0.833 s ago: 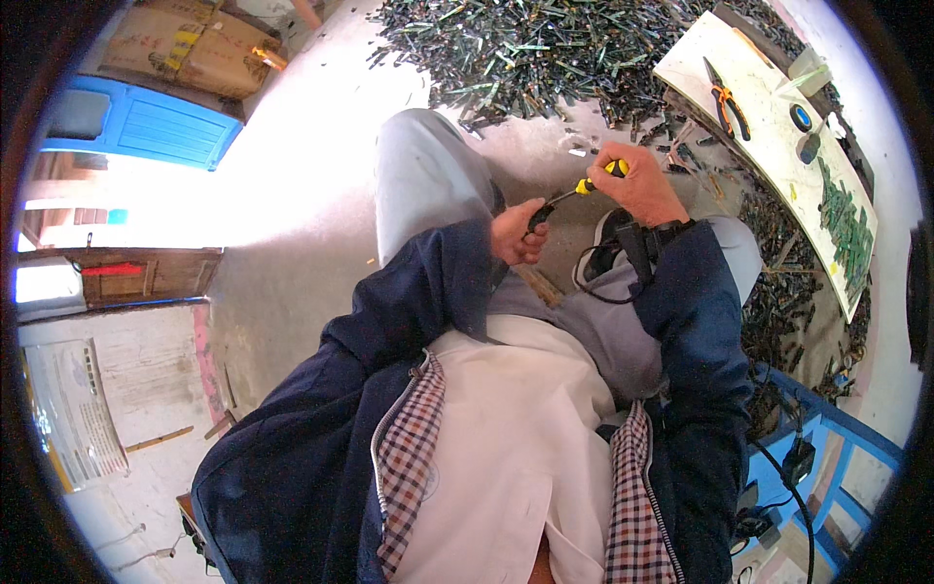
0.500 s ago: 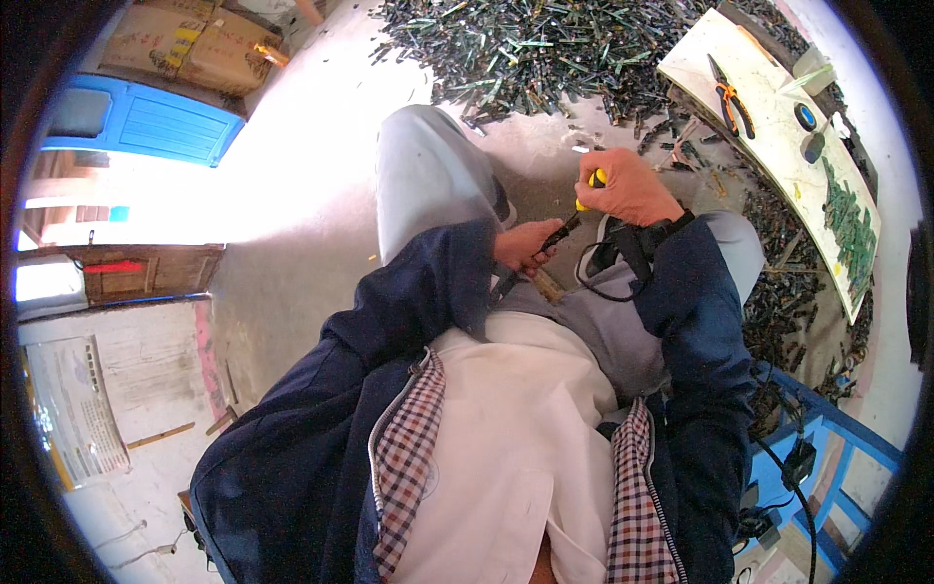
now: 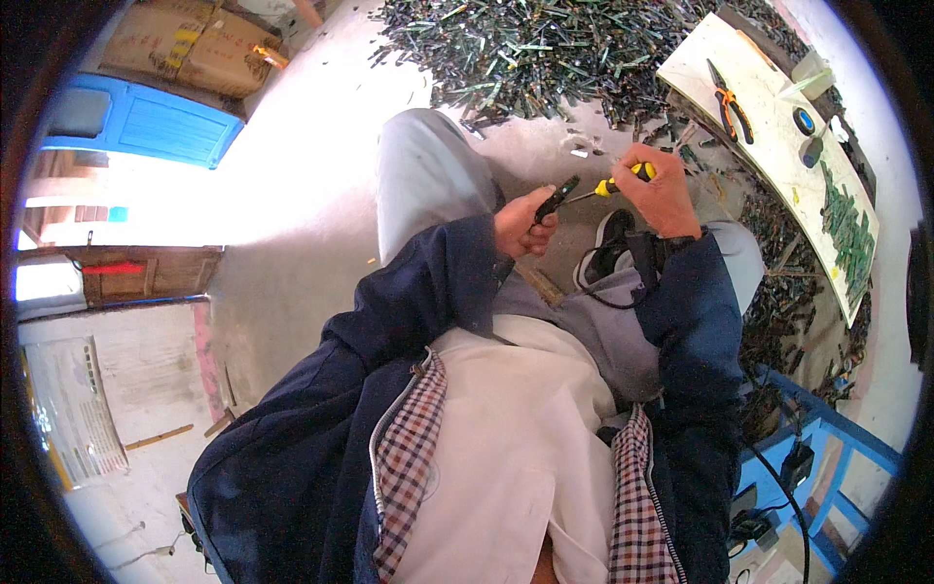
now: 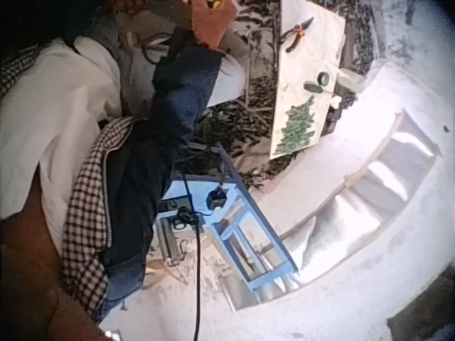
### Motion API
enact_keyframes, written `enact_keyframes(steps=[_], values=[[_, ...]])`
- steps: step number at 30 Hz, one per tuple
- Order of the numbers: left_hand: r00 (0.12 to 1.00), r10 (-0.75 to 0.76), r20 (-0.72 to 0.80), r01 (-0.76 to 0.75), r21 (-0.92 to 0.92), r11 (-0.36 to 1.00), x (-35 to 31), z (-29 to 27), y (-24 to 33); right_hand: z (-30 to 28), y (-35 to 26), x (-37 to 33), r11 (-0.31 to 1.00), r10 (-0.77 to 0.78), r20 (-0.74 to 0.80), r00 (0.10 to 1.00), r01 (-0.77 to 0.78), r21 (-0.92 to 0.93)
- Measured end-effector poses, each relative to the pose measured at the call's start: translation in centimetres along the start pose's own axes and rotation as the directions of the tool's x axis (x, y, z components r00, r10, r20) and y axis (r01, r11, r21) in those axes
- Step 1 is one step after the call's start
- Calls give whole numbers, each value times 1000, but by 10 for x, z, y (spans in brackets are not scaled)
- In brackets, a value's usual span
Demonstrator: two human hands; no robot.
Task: The person sits on the floor and uses pliers and a screwdriver to disassemble small green electronic components. They repeatedly strip the casing and remove internal parts, dropping the debris onto a large pile on the floor.
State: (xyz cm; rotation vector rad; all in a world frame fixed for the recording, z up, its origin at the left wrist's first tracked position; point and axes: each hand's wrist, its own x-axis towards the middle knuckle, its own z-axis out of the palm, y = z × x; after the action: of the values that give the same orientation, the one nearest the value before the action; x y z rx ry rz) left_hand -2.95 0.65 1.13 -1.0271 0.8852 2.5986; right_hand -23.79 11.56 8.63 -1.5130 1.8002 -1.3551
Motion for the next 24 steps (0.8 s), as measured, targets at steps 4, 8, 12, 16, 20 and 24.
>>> enact_keyframes(steps=[4,8,12,16,20,24], values=[[997,68,40,-67,-30,997,2,-6,1,-1,-7,-5,999,40,-42,998,-39,30],[992,108,61,-107,-23,994,0,-9,-1,2,-5,-7,999,13,-109,994,-8,41],[993,112,46,-109,-58,992,0,-7,-2,11,-5,-10,1000,-24,-95,995,26,16],[993,110,43,-107,-64,992,-2,-6,-1,13,-10,-10,1000,15,-65,998,-15,0],[994,110,-7,-110,-65,992,-1,-3,-2,14,-11,-11,999,-39,-61,997,37,-28],[995,100,15,-99,-60,993,-3,-4,-3,13,-14,-11,999,-41,-11,999,41,-35]])
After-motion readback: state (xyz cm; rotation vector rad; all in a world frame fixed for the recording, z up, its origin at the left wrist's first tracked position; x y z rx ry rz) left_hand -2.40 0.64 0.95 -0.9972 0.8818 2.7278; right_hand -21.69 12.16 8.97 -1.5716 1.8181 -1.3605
